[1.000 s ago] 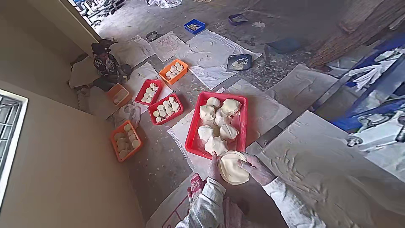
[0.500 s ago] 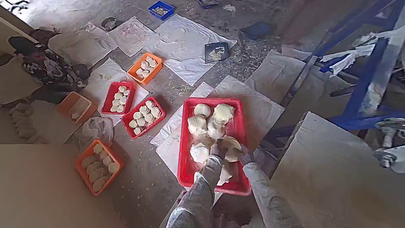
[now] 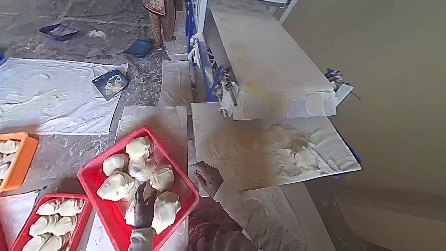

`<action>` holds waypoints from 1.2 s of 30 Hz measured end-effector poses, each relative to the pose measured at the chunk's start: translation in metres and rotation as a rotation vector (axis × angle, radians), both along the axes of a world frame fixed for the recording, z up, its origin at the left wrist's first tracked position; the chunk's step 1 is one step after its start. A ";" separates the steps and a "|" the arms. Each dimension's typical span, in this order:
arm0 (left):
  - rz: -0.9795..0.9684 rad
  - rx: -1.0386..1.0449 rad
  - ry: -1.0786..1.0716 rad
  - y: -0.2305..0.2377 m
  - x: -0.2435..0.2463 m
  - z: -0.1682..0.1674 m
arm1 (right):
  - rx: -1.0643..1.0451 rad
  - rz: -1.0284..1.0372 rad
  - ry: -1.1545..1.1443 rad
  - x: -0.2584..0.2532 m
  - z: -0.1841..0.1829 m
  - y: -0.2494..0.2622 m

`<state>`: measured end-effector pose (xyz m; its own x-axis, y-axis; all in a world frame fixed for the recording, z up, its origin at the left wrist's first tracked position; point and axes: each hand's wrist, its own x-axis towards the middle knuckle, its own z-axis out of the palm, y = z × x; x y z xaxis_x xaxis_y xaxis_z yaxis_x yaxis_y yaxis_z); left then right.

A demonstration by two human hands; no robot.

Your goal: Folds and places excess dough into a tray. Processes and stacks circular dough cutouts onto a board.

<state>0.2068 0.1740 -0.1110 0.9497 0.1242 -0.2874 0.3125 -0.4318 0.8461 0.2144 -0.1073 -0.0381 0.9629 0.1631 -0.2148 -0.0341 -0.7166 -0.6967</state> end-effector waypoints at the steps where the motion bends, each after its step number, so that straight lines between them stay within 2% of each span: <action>1: 0.017 -0.030 -0.042 -0.002 -0.015 0.009 | 0.019 -0.069 -0.067 -0.015 0.006 -0.028; 4: -0.022 -0.048 -0.115 -0.020 -0.060 0.026 | 0.004 -0.310 -0.184 -0.066 0.019 -0.119; 8: -0.109 -0.074 -0.097 -0.092 -0.113 0.037 | -0.068 -0.654 -0.139 -0.140 0.027 -0.245; 12: -0.149 -0.205 0.042 -0.215 -0.141 0.058 | -0.061 -0.967 -0.030 -0.196 0.023 -0.369; 15: -0.304 -0.305 0.089 -0.334 -0.135 0.070 | -0.033 -1.063 -0.083 -0.224 0.028 -0.433; 17: -0.418 -0.398 0.169 -0.411 -0.126 0.072 | -0.028 -1.020 -0.059 -0.231 0.032 -0.453; 19: -0.420 -0.500 0.297 -0.482 -0.117 0.073 | -0.037 -0.914 -0.026 -0.219 0.032 -0.464; 22: -0.216 -0.613 0.478 -0.564 -0.112 0.071 | -0.099 -0.711 0.101 -0.186 0.022 -0.471; 24: -0.125 -0.609 0.535 -0.599 -0.109 0.068 | -0.173 -0.590 0.153 -0.168 0.007 -0.473; 28: -0.174 -0.534 0.531 -0.629 -0.103 0.050 | -0.354 -0.440 0.179 -0.152 -0.006 -0.470; 31: -0.144 -0.513 0.544 -0.639 -0.100 0.040 | -0.386 -0.408 0.172 -0.152 -0.004 -0.471; 33: -0.091 -0.511 0.577 -0.644 -0.095 0.040 | -0.313 -0.469 0.155 -0.151 -0.002 -0.479; 36: -0.024 -0.516 0.619 -0.646 -0.088 0.038 | -0.033 -0.692 0.167 -0.150 0.004 -0.501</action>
